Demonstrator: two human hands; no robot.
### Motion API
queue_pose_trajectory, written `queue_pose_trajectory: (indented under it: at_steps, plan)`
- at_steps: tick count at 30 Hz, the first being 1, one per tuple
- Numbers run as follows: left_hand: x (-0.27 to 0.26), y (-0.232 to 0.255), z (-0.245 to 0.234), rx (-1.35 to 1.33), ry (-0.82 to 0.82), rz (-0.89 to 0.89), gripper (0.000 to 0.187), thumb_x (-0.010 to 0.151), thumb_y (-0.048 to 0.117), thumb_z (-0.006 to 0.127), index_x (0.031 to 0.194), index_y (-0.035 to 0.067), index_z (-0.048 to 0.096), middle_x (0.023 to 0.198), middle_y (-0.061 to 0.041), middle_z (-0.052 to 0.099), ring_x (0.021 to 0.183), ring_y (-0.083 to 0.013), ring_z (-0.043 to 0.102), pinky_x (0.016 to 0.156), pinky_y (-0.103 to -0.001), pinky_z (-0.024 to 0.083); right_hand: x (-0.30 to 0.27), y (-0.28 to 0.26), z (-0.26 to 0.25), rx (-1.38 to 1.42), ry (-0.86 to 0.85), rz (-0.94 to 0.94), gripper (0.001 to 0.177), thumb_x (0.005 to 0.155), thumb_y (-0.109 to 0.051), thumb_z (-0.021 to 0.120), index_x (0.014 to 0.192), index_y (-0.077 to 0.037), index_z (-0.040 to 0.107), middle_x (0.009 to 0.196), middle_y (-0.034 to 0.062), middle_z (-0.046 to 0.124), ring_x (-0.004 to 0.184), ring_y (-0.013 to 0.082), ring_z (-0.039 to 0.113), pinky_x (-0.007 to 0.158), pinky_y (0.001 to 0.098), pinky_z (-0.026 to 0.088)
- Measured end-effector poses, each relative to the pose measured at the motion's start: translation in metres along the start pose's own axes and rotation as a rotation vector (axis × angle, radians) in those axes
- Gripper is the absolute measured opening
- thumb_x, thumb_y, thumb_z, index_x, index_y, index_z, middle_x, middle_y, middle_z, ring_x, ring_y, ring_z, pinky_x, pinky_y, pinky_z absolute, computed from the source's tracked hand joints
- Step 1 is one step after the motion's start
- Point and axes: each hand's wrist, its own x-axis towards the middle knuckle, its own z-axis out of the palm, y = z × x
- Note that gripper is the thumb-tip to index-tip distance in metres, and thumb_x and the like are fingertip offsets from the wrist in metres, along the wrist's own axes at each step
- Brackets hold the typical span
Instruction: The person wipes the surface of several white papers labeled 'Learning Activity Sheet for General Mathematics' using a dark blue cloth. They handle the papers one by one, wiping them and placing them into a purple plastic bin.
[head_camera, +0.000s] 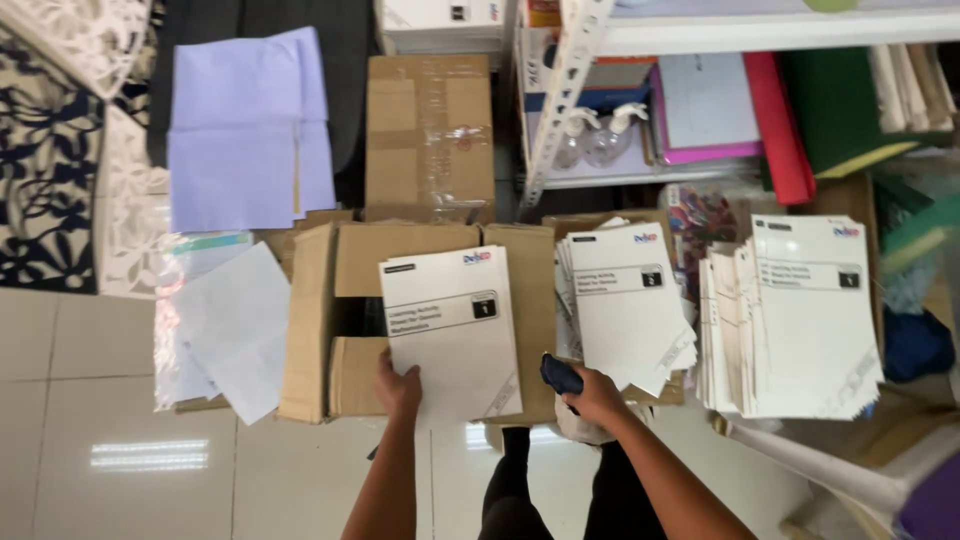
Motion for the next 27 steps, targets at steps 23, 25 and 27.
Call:
queue_pose_trajectory:
  at_steps: [23,25,27]
  plan:
    - [-0.194,0.198,0.156,0.284,-0.138,0.208,0.092,0.079,0.020,0.079,0.158,0.025,0.034,0.167,-0.024,0.008,0.149,-0.0436,0.020,0.113,-0.061,0.032,-0.035,0.242,-0.159,0.593,0.379,0.108,0.068,0.079,0.011,0.051,0.141,-0.015,0.063,0.121,0.0119,0.075,0.107,0.0250,0.070,0.095,0.0333,0.052]
    - [-0.235,0.199,0.214,0.157,-0.332,0.267,0.073,0.082,0.015,0.075,0.149,0.030,0.052,0.163,-0.025,0.031,0.141,-0.0383,0.047,0.114,-0.049,0.045,-0.036,0.272,-0.196,0.537,0.456,0.017,0.078,0.072,0.016,0.047,0.139,-0.016,0.066,0.127,0.0100,0.073,0.113,0.0228,0.069,0.098,0.0323,0.050]
    - [-0.274,0.202,0.288,0.081,-0.625,0.530,0.049,0.085,0.016,0.072,0.134,0.026,0.067,0.150,-0.016,0.054,0.123,-0.0307,0.065,0.106,-0.041,0.054,-0.027,0.300,-0.245,0.513,0.527,-0.063,0.067,0.077,0.016,0.049,0.132,-0.015,0.071,0.129,0.0124,0.074,0.120,0.0274,0.069,0.103,0.0337,0.050]
